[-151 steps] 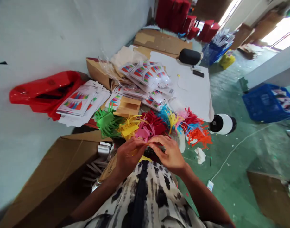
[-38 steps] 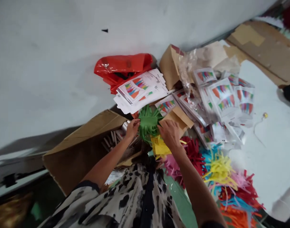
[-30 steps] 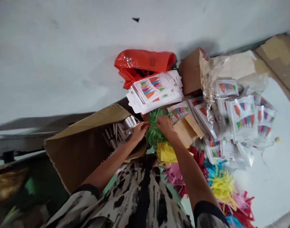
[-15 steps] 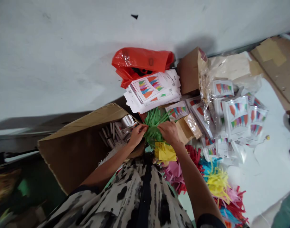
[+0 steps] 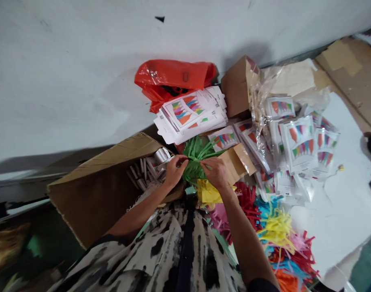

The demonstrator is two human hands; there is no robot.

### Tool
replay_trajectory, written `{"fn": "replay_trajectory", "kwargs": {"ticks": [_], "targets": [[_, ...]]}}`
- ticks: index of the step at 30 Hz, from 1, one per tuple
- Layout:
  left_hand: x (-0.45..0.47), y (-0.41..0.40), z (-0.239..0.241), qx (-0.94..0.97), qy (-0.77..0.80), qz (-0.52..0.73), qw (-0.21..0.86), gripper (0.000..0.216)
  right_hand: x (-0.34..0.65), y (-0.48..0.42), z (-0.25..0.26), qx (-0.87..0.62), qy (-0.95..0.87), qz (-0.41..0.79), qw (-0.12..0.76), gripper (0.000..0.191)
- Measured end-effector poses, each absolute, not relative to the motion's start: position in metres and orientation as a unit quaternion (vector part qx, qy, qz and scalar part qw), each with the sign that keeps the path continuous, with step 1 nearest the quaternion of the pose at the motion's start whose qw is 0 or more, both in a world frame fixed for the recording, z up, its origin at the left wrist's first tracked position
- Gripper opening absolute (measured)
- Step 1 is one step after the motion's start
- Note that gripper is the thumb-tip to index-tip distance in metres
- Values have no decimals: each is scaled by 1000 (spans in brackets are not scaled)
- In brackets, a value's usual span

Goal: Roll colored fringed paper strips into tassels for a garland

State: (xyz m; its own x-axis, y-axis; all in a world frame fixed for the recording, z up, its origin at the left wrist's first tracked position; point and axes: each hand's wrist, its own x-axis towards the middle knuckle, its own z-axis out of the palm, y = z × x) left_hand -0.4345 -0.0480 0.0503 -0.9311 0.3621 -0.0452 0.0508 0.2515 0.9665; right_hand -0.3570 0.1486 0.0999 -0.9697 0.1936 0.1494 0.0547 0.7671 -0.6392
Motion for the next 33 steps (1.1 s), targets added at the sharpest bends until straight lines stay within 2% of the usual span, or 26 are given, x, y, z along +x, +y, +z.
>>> {"fn": "replay_trajectory", "kwargs": {"ticks": [5, 12, 27, 33], "targets": [[-434, -46, 58, 185, 775, 598, 86, 11, -354, 145, 106, -79, -935, 326, 116, 15], [-441, -37, 53, 215, 769, 596, 81, 10, -355, 144, 109, -81, -943, 302, 114, 13], [-456, -34, 34, 146, 781, 588, 153, 12, -355, 153, 99, -149, -933, 285, 162, 19], [-463, -28, 31, 136, 786, 584, 148, 27, -352, 156, 108, -154, -925, 290, 191, 15]]}}
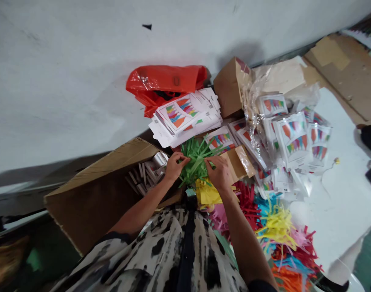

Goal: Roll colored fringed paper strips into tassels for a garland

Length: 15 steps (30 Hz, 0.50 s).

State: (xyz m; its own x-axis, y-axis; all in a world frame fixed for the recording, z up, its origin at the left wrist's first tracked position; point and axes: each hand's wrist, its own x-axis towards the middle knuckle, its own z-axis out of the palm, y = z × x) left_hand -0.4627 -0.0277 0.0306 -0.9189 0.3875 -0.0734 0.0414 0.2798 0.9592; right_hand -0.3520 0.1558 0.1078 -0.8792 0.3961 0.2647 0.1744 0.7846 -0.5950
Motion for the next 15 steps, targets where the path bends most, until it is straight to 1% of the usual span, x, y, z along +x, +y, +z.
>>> {"fn": "replay_trajectory", "kwargs": {"ticks": [4, 15], "targets": [[-463, -24, 31, 143, 794, 576, 135, 32, -346, 155, 118, -166, -920, 287, 207, 14], [-466, -24, 37, 193, 786, 563, 169, 17, -341, 150, 114, -202, -917, 273, 207, 17]]}}
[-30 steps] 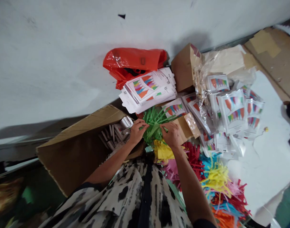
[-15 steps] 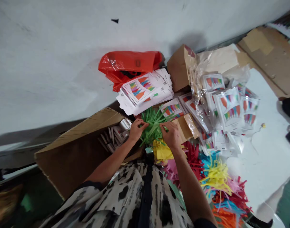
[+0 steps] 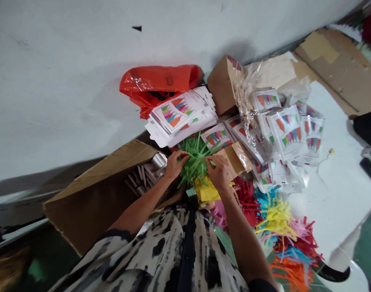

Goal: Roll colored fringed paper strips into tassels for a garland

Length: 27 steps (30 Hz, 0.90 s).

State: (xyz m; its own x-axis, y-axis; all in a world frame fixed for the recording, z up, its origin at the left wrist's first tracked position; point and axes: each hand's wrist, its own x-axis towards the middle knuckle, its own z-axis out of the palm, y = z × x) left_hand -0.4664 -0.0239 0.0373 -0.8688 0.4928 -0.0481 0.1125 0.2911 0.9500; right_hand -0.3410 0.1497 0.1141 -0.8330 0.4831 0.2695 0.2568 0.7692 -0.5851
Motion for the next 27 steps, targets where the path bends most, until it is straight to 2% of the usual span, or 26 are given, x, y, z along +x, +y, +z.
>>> {"fn": "replay_trajectory", "kwargs": {"ticks": [12, 21, 27], "targets": [[-478, -17, 37, 223, 780, 555, 184, 34, -335, 152, 136, -203, -920, 259, 213, 15], [-502, -12, 47, 325, 796, 471, 195, 31, -321, 157, 172, -185, -901, 275, 279, 12], [-509, -7, 71, 405, 805, 396, 173, 32, -295, 165, 191, -219, -873, 307, 308, 8]]}}
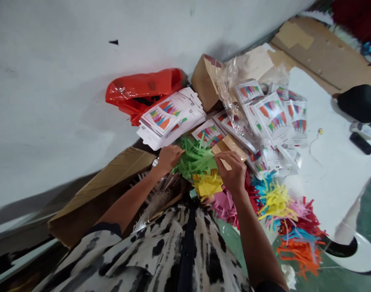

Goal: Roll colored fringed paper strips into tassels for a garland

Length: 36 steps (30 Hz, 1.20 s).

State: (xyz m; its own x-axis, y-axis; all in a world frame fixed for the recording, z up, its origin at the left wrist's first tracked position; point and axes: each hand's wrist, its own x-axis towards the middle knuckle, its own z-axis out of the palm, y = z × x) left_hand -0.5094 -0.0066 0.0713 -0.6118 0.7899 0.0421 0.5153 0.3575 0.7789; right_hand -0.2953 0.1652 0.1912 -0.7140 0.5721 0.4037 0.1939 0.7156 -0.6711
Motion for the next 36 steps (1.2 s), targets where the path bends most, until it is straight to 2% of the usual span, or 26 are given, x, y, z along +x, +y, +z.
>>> {"fn": "replay_trajectory", "kwargs": {"ticks": [3, 8, 13, 20, 25, 30, 32, 33, 36], "targets": [[-507, 3, 89, 444, 797, 376, 163, 29, -286, 170, 188, -267, -847, 321, 328, 10], [-508, 14, 118, 493, 772, 369, 160, 28, -284, 174, 182, -272, -850, 326, 312, 13], [-518, 15, 123, 387, 779, 447, 210, 21, -281, 178, 188, -292, -832, 306, 360, 16], [-510, 6, 83, 262, 751, 503, 339, 49, -280, 191, 188, -324, -779, 399, 358, 20], [-499, -4, 66, 193, 738, 534, 364, 49, -279, 202, 211, -342, -683, 445, 467, 18], [-498, -6, 58, 132, 737, 555, 362, 42, -268, 209, 236, -316, -657, 413, 546, 10], [-498, -3, 56, 116, 736, 560, 361, 40, -263, 210, 237, -302, -695, 397, 518, 8], [-498, -1, 56, 109, 735, 562, 363, 39, -261, 210, 236, -300, -732, 394, 469, 12], [-492, 5, 54, 96, 731, 567, 368, 39, -256, 202, 223, -286, -839, 390, 249, 44]]}}
